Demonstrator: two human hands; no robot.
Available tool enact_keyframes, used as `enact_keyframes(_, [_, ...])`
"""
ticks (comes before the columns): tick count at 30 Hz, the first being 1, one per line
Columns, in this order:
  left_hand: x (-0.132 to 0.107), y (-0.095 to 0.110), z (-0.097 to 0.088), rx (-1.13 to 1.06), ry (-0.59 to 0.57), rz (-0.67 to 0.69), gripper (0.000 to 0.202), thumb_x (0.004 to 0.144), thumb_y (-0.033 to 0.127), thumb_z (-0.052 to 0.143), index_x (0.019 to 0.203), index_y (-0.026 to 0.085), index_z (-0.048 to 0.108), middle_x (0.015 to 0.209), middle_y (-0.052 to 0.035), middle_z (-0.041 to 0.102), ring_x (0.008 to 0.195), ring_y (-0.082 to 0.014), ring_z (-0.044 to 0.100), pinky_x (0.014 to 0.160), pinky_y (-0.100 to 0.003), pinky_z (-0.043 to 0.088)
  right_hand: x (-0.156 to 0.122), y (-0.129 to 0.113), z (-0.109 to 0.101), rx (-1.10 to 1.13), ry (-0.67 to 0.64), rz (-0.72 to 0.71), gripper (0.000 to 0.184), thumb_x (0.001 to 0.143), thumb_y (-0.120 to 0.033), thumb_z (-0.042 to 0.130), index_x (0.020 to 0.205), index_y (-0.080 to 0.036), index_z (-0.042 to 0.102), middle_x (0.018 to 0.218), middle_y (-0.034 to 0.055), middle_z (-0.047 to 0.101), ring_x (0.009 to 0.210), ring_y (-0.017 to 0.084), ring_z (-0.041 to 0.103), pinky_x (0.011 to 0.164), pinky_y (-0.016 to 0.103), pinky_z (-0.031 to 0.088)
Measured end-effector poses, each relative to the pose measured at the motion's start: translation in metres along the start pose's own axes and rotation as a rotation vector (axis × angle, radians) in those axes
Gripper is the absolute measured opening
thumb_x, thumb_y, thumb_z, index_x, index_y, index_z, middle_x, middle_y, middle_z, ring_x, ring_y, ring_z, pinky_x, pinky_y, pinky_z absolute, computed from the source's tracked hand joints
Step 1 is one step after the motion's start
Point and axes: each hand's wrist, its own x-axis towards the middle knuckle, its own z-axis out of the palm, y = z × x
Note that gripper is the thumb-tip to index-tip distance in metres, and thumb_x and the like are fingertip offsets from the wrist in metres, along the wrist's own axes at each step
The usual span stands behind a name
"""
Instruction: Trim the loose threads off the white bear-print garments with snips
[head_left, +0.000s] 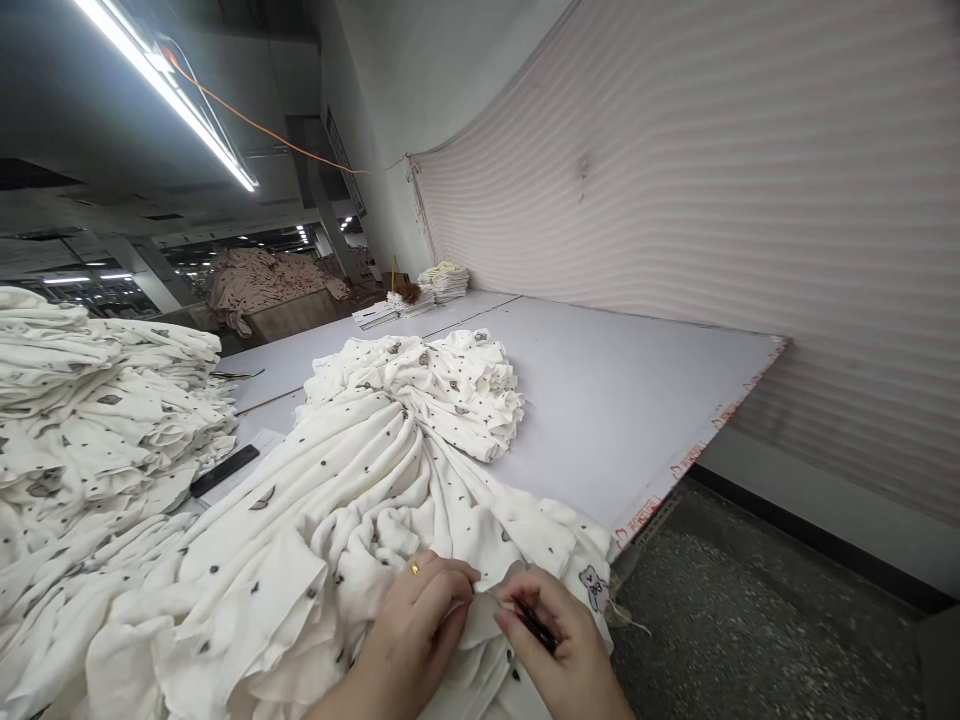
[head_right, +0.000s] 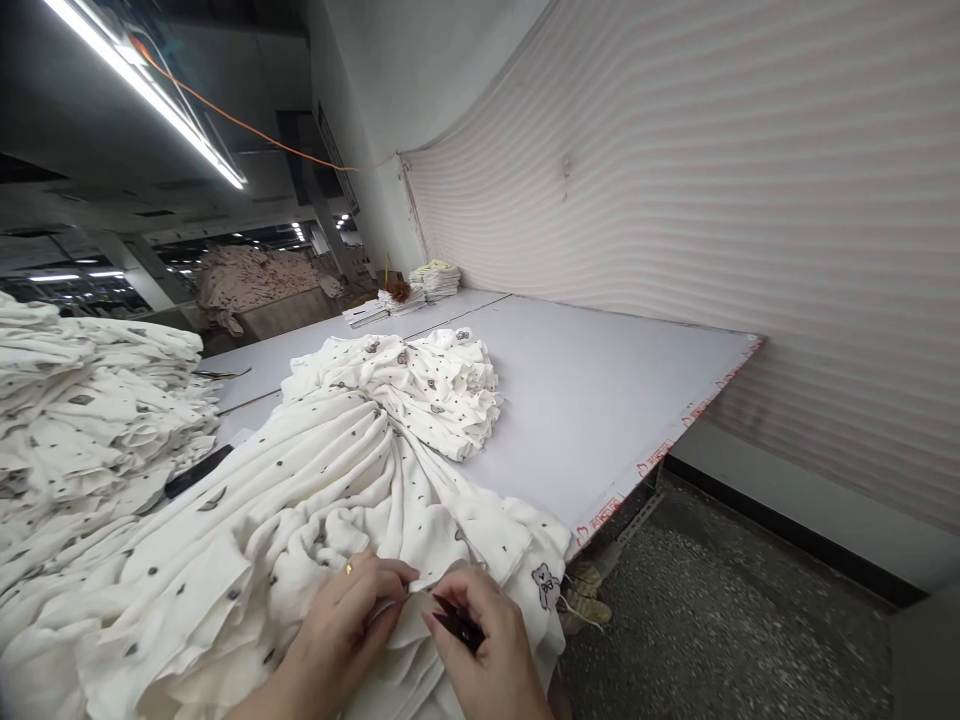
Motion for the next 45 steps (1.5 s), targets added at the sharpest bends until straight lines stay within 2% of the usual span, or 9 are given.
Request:
enact_keyframes(13, [0.003,0.003,0.001,0.075,-0.028,0.131,0.020,0.089,0.002,0.046,0.090,0.020,0.055,0.095,-0.0049,0.068,0.077,-0.0176,0.053,0.080,-0.036,0.039,-0.005,-0.001,0.003,-0.221,0.083,0.063,0.015,0.086,-0.031,0.058,0.088,-0.024,0.071,0.083,0.0017,0.070,0.079,0.019,0.066,0.071,0.025,0.048])
enact_keyframes(16, [0.014,-0.006,-0.012,-0.211,0.033,-0.161,0.011,0.087,0.013,0.053,0.082,0.021,0.055,0.087,-0.0017,0.066,0.079,-0.0179,0.057,0.087,-0.039,0.041,-0.010,0.012,-0.003,-0.204,0.120,0.112,0.019,0.087,-0.036,0.056,0.090,-0.022,0.068,0.086,0.0034,0.070,0.082,0.020,0.066,0.072,0.026,0.050])
enact_keyframes(19, [0.031,-0.030,-0.040,-0.511,0.382,-0.549,0.015,0.086,0.035,0.058,0.080,0.024,0.048,0.074,0.0037,0.058,0.061,-0.0134,0.056,0.064,-0.027,0.049,-0.016,0.031,-0.011,-0.222,0.200,0.226,0.027,0.085,-0.042,0.057,0.099,-0.020,0.063,0.090,0.0064,0.070,0.080,0.021,0.067,0.070,0.027,0.052])
enact_keyframes(22, [0.046,-0.056,-0.068,-0.544,0.501,-0.637,0.026,0.085,0.049,0.052,0.083,0.025,0.042,0.063,0.0086,0.048,0.046,-0.0099,0.046,0.048,-0.021,0.042,-0.016,0.044,-0.014,-0.334,0.253,0.285,0.029,0.083,-0.041,0.057,0.102,-0.019,0.062,0.085,0.0064,0.068,0.076,0.023,0.065,0.068,0.031,0.051])
enact_keyframes(26, [0.052,-0.053,-0.067,-0.511,0.320,-0.635,0.026,0.082,0.048,0.056,0.088,0.024,0.048,0.062,0.0068,0.051,0.046,-0.0112,0.047,0.046,-0.022,0.040,-0.006,0.047,-0.007,-0.357,0.221,0.236,0.020,0.086,-0.038,0.052,0.076,-0.023,0.062,0.079,0.0037,0.067,0.076,0.023,0.062,0.068,0.031,0.047])
enact_keyframes(30, [0.053,-0.020,-0.020,-0.369,-0.087,-0.500,0.019,0.072,0.033,0.071,0.088,0.025,0.069,0.081,-0.0026,0.067,0.074,-0.0220,0.062,0.069,-0.031,0.046,-0.001,0.045,-0.002,-0.309,0.290,0.256,0.026,0.089,-0.043,0.044,0.078,-0.023,0.057,0.079,0.0049,0.068,0.075,0.024,0.063,0.069,0.031,0.047])
enact_keyframes(33, [0.057,-0.008,0.019,-0.239,-0.260,-0.417,0.023,0.062,0.022,0.075,0.085,0.026,0.074,0.081,-0.0044,0.067,0.071,-0.0246,0.060,0.069,-0.034,0.043,-0.006,0.048,-0.005,-0.251,0.347,0.283,0.030,0.093,-0.045,0.038,0.085,-0.022,0.056,0.081,0.0049,0.070,0.077,0.022,0.066,0.071,0.029,0.049])
enact_keyframes(37, [0.063,-0.014,0.040,-0.147,-0.321,-0.362,0.013,0.070,0.014,0.060,0.070,0.023,0.069,0.084,-0.0056,0.064,0.073,-0.0233,0.061,0.068,-0.033,0.043,-0.017,0.056,-0.019,-0.215,0.438,0.323,0.031,0.092,-0.048,0.040,0.091,-0.021,0.056,0.078,0.0046,0.071,0.077,0.022,0.068,0.071,0.028,0.051])
enact_keyframes(45, [0.051,-0.020,0.005,-0.322,-0.233,-0.365,0.019,0.088,0.026,0.046,0.070,0.020,0.051,0.130,-0.0107,0.055,0.104,-0.0278,0.058,0.076,-0.035,0.046,-0.005,0.063,-0.026,-0.225,0.461,0.261,0.044,0.084,-0.036,0.057,0.123,-0.015,0.052,0.080,0.0031,0.065,0.071,0.021,0.064,0.066,0.028,0.051])
